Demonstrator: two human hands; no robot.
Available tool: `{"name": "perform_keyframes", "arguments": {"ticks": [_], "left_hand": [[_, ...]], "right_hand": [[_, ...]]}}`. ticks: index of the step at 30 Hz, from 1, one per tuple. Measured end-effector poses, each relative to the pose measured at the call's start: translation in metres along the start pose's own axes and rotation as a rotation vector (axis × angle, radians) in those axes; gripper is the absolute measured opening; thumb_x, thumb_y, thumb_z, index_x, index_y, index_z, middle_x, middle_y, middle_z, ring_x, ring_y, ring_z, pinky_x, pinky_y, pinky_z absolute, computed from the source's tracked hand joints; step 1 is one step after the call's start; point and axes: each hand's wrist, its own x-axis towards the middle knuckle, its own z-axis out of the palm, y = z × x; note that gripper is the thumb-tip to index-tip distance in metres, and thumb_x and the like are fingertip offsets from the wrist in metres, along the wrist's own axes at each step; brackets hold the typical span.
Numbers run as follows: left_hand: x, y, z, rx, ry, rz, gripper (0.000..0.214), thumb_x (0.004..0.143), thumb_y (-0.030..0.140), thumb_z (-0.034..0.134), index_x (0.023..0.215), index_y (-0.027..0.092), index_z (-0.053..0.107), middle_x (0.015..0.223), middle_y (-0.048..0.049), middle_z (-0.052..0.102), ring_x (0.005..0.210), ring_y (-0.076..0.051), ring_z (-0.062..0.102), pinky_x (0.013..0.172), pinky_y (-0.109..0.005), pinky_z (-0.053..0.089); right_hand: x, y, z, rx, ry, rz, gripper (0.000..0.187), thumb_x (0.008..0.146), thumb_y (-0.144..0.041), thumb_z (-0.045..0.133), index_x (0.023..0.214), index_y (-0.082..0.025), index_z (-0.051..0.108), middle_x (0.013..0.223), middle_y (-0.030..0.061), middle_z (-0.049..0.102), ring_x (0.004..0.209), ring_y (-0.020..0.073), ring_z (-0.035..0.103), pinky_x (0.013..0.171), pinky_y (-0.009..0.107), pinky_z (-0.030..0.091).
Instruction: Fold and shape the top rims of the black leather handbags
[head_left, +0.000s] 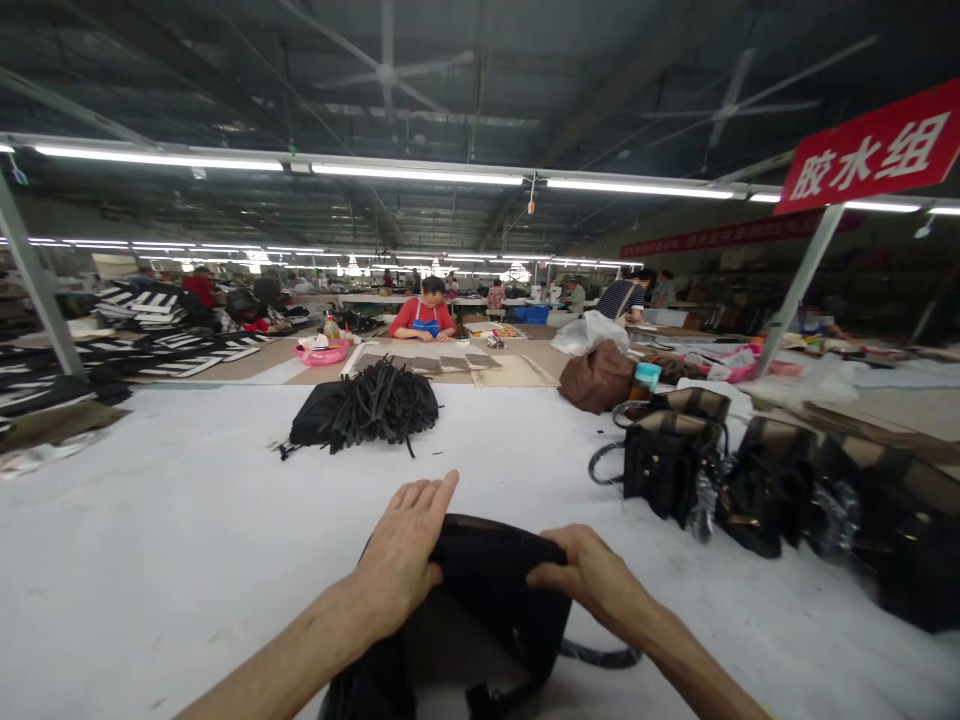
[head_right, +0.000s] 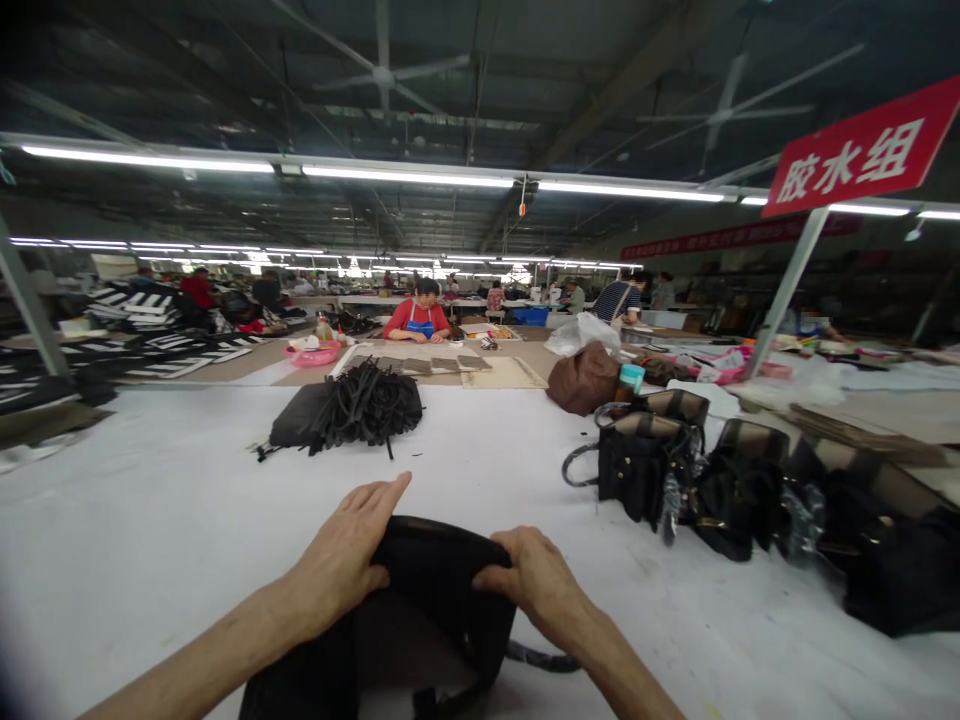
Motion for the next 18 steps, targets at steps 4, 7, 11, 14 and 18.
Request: {"name": "perform_keyframes", "arguments": {"ticks": [4,7,11,14,18], "left_hand": [[-0.008,-0.02,-0.001,-0.007,-0.067,0.171,0.081,0.059,0.007,0.053,0.132,0.021,0.023,0.119,-0.0054,0.049,0.109,-0.022,0.04,0.099,-0.032,0.023],[-0.008,-0.028,-0.003,-0.196,-0.064,0.057,0.075,0.065,0.013,0.053,0.132,0.023,0.021,0.113,-0.0026,0.055,0.099,-0.019,0.049,0.089,-0.028,0.033],[0.003,-0.033,-0.005,-0.334,-0.058,-0.063,0.051,0.066,0.026,0.059,0.115,0.028,0.046,0.102,0.0027,0.06,0.093,-0.018,0.053,0.083,-0.025,0.037],[0.012,-0.035,-0.009,-0.332,-0.09,-0.046,0.035,0.066,0.033,0.061,0.1,0.028,0.059,0.099,0.0034,0.062,0.094,-0.019,0.053,0.082,-0.024,0.037],[0.017,-0.035,-0.014,-0.358,-0.099,0.002,0.027,0.067,0.033,0.059,0.094,0.028,0.062,0.093,0.0046,0.063,0.088,-0.017,0.054,0.078,-0.022,0.038]], "right_hand": [[0.008,0.014,-0.011,0.128,-0.093,-0.025,0.018,0.065,-0.034,0.058,0.063,-0.016,0.059,0.054,-0.0048,0.051,0.054,0.01,0.042,0.049,0.02,0.027],[0.01,0.014,-0.013,0.162,-0.109,-0.024,0.018,0.064,-0.033,0.059,0.063,-0.015,0.06,0.053,-0.0048,0.05,0.053,0.0095,0.04,0.049,0.02,0.027],[0.008,0.009,-0.011,0.187,-0.123,-0.021,0.018,0.064,-0.033,0.058,0.063,-0.015,0.059,0.054,-0.0046,0.051,0.054,0.0098,0.041,0.05,0.02,0.028],[0.007,0.006,-0.011,0.205,-0.152,-0.033,0.018,0.065,-0.033,0.057,0.064,-0.015,0.059,0.055,-0.0043,0.051,0.054,0.01,0.041,0.05,0.02,0.029],[0.007,0.004,-0.013,0.201,-0.168,-0.052,0.018,0.066,-0.033,0.057,0.063,-0.015,0.059,0.054,-0.0045,0.05,0.053,0.0095,0.039,0.05,0.02,0.029]]}}
